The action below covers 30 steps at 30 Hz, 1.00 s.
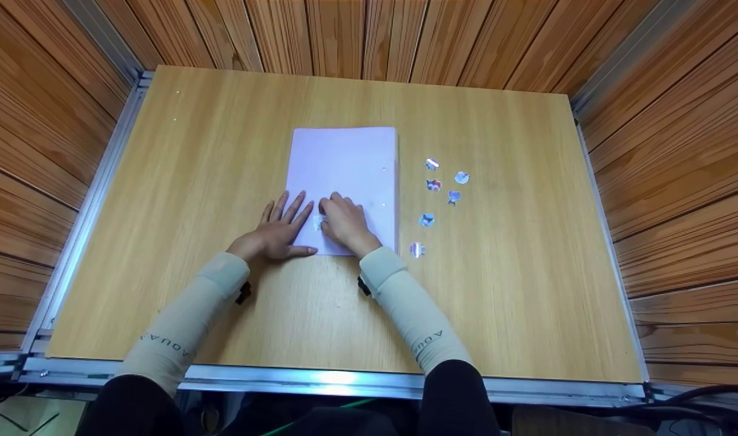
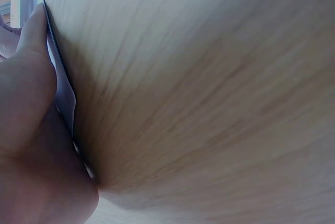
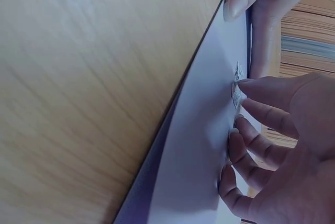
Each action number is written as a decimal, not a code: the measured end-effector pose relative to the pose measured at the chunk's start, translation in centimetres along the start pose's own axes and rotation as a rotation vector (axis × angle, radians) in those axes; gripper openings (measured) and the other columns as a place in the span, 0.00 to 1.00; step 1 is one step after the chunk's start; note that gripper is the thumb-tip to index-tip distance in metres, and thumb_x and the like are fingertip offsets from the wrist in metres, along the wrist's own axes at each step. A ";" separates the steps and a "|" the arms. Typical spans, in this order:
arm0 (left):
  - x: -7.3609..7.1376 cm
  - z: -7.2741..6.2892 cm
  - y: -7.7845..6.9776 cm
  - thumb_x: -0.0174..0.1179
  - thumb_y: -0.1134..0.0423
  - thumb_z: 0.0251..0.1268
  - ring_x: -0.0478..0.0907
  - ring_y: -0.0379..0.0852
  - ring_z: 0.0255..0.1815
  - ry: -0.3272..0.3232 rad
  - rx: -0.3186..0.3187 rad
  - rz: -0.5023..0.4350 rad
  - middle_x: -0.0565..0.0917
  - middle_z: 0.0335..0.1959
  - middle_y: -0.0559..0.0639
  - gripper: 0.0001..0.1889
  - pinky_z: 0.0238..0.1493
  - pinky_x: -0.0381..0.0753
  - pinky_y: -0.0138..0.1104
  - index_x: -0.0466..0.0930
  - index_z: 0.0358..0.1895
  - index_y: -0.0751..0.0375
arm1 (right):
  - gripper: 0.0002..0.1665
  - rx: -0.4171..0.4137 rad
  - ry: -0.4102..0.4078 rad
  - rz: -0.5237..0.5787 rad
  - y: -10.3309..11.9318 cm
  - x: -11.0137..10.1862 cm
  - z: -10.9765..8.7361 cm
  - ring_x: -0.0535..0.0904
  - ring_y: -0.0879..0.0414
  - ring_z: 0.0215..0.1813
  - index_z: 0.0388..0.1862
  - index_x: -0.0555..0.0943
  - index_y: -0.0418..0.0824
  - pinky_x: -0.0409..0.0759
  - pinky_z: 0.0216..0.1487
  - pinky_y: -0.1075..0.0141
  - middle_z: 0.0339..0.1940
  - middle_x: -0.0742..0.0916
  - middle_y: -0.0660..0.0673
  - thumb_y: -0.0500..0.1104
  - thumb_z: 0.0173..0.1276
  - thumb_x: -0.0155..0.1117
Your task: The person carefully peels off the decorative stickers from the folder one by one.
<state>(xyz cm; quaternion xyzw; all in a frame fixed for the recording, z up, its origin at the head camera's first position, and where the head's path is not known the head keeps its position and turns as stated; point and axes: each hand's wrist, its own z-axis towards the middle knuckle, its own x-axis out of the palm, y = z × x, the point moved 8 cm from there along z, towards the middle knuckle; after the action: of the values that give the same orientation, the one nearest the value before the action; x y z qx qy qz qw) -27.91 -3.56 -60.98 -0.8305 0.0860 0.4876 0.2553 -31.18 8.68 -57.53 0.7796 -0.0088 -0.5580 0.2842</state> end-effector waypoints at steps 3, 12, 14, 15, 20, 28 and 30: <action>0.0 0.0 0.0 0.48 0.24 0.67 0.19 0.65 0.82 0.001 -0.004 -0.005 0.26 0.85 0.55 0.56 0.78 0.25 0.61 0.31 0.85 0.51 | 0.16 -0.006 -0.011 0.016 0.0 0.0 0.0 0.80 0.45 0.54 0.55 0.84 0.39 0.77 0.59 0.50 0.51 0.83 0.42 0.41 0.70 0.67; 0.3 -0.6 -0.2 0.49 0.25 0.68 0.19 0.65 0.82 0.020 -0.011 0.041 0.25 0.84 0.55 0.56 0.79 0.27 0.61 0.30 0.84 0.51 | 0.14 0.017 -0.057 0.019 -0.1 0.3 -0.6 0.81 0.44 0.49 0.49 0.85 0.34 0.79 0.56 0.52 0.45 0.84 0.40 0.39 0.67 0.69; 0.5 -0.6 -0.2 0.49 0.26 0.68 0.18 0.64 0.82 0.027 -0.013 0.030 0.25 0.84 0.55 0.56 0.78 0.26 0.61 0.30 0.84 0.50 | 0.15 0.052 -0.082 0.031 -0.2 0.3 -0.8 0.81 0.43 0.47 0.49 0.85 0.33 0.79 0.54 0.52 0.43 0.84 0.40 0.39 0.66 0.70; 0.5 -0.6 -0.2 0.50 0.26 0.68 0.19 0.64 0.82 0.026 -0.014 0.030 0.25 0.84 0.55 0.55 0.78 0.26 0.61 0.30 0.84 0.50 | 0.14 0.069 -0.093 0.039 -0.2 0.3 -0.8 0.81 0.43 0.47 0.48 0.86 0.32 0.80 0.54 0.52 0.43 0.84 0.39 0.39 0.66 0.70; 0.2 -0.7 -0.2 0.50 0.26 0.68 0.20 0.64 0.82 0.008 -0.013 0.039 0.26 0.85 0.55 0.55 0.79 0.28 0.61 0.31 0.84 0.50 | 0.12 0.115 -0.123 0.044 0.0 0.3 -0.9 0.82 0.42 0.48 0.47 0.86 0.32 0.81 0.53 0.51 0.43 0.86 0.39 0.38 0.67 0.69; 0.0 -0.6 -0.2 0.49 0.26 0.68 0.20 0.64 0.83 -0.001 -0.009 0.030 0.27 0.85 0.55 0.55 0.79 0.28 0.60 0.31 0.85 0.51 | 0.11 0.144 -0.060 0.045 -0.1 0.6 -0.6 0.82 0.43 0.51 0.48 0.84 0.34 0.79 0.57 0.48 0.46 0.85 0.40 0.39 0.70 0.66; 0.0 -0.6 -0.2 0.50 0.26 0.68 0.20 0.64 0.82 -0.001 -0.008 0.029 0.26 0.85 0.55 0.55 0.79 0.28 0.61 0.31 0.84 0.50 | 0.11 0.148 -0.042 0.051 -0.1 0.6 -0.5 0.81 0.43 0.51 0.48 0.84 0.34 0.79 0.58 0.48 0.46 0.85 0.40 0.39 0.71 0.65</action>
<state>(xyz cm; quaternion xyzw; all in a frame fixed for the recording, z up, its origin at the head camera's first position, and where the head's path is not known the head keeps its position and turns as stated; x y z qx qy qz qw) -27.36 -3.74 -60.68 -0.8299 0.0959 0.4921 0.2447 -30.59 8.82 -57.99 0.7862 -0.0758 -0.5646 0.2395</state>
